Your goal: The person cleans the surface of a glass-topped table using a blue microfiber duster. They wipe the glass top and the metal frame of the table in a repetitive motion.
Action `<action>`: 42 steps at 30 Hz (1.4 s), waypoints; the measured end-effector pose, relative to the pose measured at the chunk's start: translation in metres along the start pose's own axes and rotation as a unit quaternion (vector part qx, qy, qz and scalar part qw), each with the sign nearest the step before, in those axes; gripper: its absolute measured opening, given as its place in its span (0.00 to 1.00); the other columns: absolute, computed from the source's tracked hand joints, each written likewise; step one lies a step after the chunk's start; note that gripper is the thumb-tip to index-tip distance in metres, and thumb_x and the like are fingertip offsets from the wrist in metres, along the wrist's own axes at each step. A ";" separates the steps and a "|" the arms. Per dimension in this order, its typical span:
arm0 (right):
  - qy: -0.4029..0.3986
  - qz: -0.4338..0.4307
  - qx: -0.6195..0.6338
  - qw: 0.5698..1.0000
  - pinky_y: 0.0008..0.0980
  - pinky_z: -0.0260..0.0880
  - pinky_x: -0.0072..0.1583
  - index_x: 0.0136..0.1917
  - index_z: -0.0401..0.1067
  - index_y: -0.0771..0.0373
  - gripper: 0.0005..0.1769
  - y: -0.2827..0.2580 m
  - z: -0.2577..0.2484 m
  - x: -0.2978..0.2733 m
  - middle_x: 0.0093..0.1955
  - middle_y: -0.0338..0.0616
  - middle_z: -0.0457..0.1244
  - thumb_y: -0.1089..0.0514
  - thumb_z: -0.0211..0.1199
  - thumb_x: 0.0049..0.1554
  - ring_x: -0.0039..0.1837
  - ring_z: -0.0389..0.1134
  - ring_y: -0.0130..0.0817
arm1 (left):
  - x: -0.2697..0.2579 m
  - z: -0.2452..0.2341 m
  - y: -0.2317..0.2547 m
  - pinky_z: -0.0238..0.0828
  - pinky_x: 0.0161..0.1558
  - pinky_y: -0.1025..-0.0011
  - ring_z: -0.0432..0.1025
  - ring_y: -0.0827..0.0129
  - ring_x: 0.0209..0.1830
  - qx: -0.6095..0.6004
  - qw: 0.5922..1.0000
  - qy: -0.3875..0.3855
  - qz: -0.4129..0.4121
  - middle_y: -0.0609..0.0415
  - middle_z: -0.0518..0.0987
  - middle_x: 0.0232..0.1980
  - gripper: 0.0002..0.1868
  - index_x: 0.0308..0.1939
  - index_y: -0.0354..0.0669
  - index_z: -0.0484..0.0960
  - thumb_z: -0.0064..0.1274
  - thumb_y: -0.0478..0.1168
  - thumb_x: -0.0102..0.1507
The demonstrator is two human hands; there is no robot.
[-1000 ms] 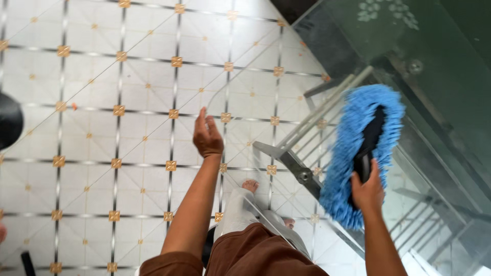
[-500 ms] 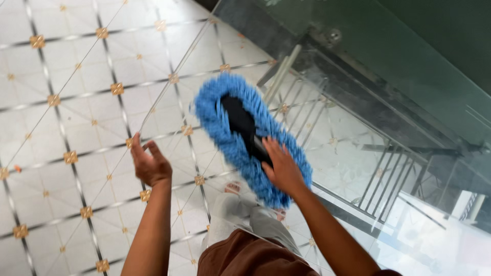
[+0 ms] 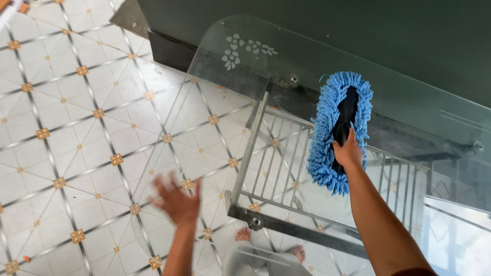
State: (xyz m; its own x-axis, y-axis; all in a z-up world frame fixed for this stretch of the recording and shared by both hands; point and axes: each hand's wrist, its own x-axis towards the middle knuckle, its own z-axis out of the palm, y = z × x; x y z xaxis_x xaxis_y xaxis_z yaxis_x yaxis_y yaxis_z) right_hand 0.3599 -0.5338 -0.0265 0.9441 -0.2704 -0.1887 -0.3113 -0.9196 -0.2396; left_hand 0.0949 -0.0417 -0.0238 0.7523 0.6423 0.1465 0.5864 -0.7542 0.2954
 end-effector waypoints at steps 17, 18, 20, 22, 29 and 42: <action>0.033 -0.163 0.036 0.985 0.55 0.67 0.61 0.81 0.50 0.61 0.47 -0.211 0.012 0.077 0.69 0.63 0.62 0.47 0.67 0.56 0.62 0.67 0.64 | 0.062 0.030 0.134 0.13 0.73 0.38 0.30 0.56 0.82 0.076 0.983 -0.148 0.072 0.49 0.44 0.81 0.41 0.75 0.55 0.56 0.32 0.68 0.63; 0.057 -0.161 0.035 0.985 0.55 0.67 0.61 0.79 0.51 0.63 0.46 -0.224 0.013 0.088 0.69 0.64 0.62 0.49 0.67 0.55 0.62 0.67 0.64 | 0.063 0.030 0.135 0.12 0.72 0.38 0.30 0.56 0.82 0.073 0.983 -0.151 0.071 0.49 0.43 0.81 0.42 0.75 0.55 0.56 0.32 0.69 0.62; 0.019 -0.211 0.045 0.976 0.54 0.67 0.64 0.81 0.51 0.59 0.46 -0.257 0.018 0.089 0.70 0.60 0.63 0.49 0.67 0.56 0.64 0.68 0.62 | 0.063 0.033 0.135 0.13 0.72 0.37 0.30 0.55 0.82 0.069 0.985 -0.136 0.077 0.48 0.44 0.81 0.40 0.75 0.55 0.57 0.29 0.69 0.64; -0.053 -0.267 0.058 0.961 0.51 0.65 0.68 0.82 0.51 0.52 0.47 -0.289 0.020 0.070 0.73 0.56 0.61 0.49 0.67 0.55 0.66 0.67 0.59 | 0.061 0.036 0.131 0.13 0.73 0.37 0.32 0.55 0.82 0.065 0.987 -0.119 0.084 0.48 0.46 0.81 0.40 0.74 0.55 0.58 0.26 0.71 0.65; -0.143 -0.452 0.025 0.880 0.50 0.54 0.74 0.80 0.51 0.47 0.47 -0.257 0.012 -0.016 0.80 0.52 0.52 0.48 0.69 0.53 0.75 0.56 0.58 | 0.059 0.039 0.125 0.17 0.75 0.34 0.38 0.54 0.83 0.045 0.991 -0.069 0.103 0.48 0.51 0.81 0.45 0.74 0.54 0.62 0.25 0.77 0.64; -0.034 0.174 0.053 0.983 0.54 0.76 0.57 0.87 0.46 0.47 0.49 0.103 -0.025 -0.123 0.70 0.58 0.65 0.43 0.60 0.58 0.60 0.73 0.61 | 0.064 0.038 0.130 0.15 0.73 0.34 0.40 0.53 0.83 0.111 0.984 -0.096 0.101 0.46 0.51 0.82 0.54 0.75 0.53 0.61 0.27 0.84 0.59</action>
State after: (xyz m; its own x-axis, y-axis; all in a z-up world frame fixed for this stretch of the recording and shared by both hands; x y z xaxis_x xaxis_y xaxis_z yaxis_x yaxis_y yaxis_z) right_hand 0.2141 -0.6026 -0.0047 0.7705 -0.5401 -0.3385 -0.6266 -0.7392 -0.2468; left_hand 0.2306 -0.1037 -0.0123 0.8908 0.4543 -0.0065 0.4538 -0.8890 0.0615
